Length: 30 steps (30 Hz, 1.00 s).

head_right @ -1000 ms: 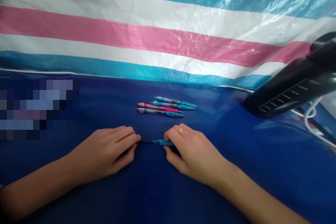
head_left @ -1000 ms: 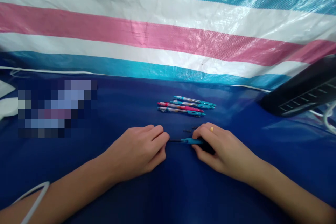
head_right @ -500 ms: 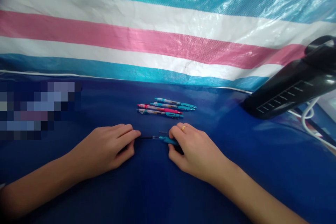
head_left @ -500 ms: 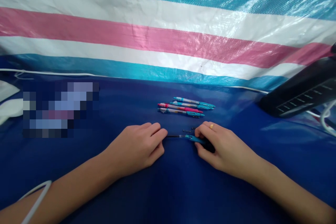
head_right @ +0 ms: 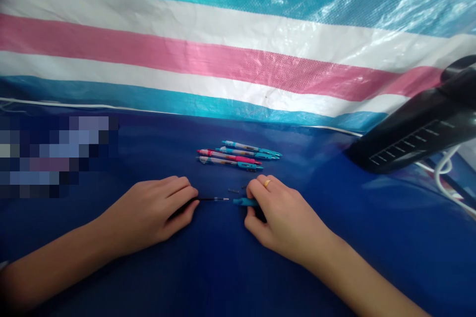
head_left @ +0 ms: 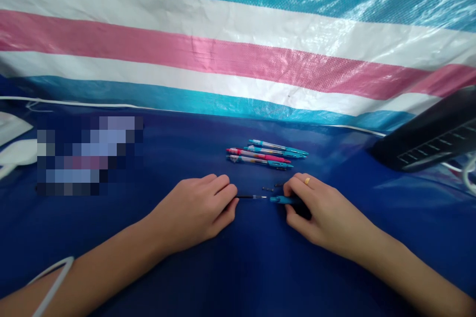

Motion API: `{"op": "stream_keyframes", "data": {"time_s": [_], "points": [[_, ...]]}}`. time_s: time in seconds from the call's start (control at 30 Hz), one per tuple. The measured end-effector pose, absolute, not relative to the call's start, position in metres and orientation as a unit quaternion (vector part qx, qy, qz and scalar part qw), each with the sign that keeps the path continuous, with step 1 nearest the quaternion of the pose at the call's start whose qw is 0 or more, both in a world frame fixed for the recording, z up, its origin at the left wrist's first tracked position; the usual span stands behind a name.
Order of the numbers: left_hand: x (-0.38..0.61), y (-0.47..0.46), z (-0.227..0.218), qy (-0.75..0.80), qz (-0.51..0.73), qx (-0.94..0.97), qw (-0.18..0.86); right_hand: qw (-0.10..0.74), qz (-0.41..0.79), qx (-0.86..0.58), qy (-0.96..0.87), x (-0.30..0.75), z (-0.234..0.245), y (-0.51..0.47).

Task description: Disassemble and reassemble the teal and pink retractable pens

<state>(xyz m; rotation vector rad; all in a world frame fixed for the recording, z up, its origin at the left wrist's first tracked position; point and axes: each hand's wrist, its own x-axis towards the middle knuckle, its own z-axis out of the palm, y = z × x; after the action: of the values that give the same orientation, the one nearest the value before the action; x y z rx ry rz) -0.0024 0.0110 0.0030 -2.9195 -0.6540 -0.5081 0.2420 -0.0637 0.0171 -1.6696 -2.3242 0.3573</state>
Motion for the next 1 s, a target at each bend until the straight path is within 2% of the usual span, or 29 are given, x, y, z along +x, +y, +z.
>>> {"op": "stream_keyframes", "data": {"time_s": [0.3, 0.63, 0.87, 1.0], "points": [[-0.005, 0.014, 0.003, -0.228, -0.17, -0.957, 0.057, 0.122, 0.125, -0.572, -0.801, 0.244, 0.015, -0.065], [-0.004, 0.014, 0.001, -0.221, -0.179, -0.957, 0.056, 0.165, 0.096, -0.593, -0.782, 0.264, 0.011, -0.057], [-0.005, 0.015, 0.0, -0.207, -0.188, -0.959, 0.051, 0.132, 0.152, -0.562, -0.802, 0.267, 0.007, -0.052], [-0.005, 0.015, 0.001, -0.187, -0.19, -0.963, 0.042, 0.144, 0.157, -0.563, -0.799, 0.265, 0.005, -0.05]]}}
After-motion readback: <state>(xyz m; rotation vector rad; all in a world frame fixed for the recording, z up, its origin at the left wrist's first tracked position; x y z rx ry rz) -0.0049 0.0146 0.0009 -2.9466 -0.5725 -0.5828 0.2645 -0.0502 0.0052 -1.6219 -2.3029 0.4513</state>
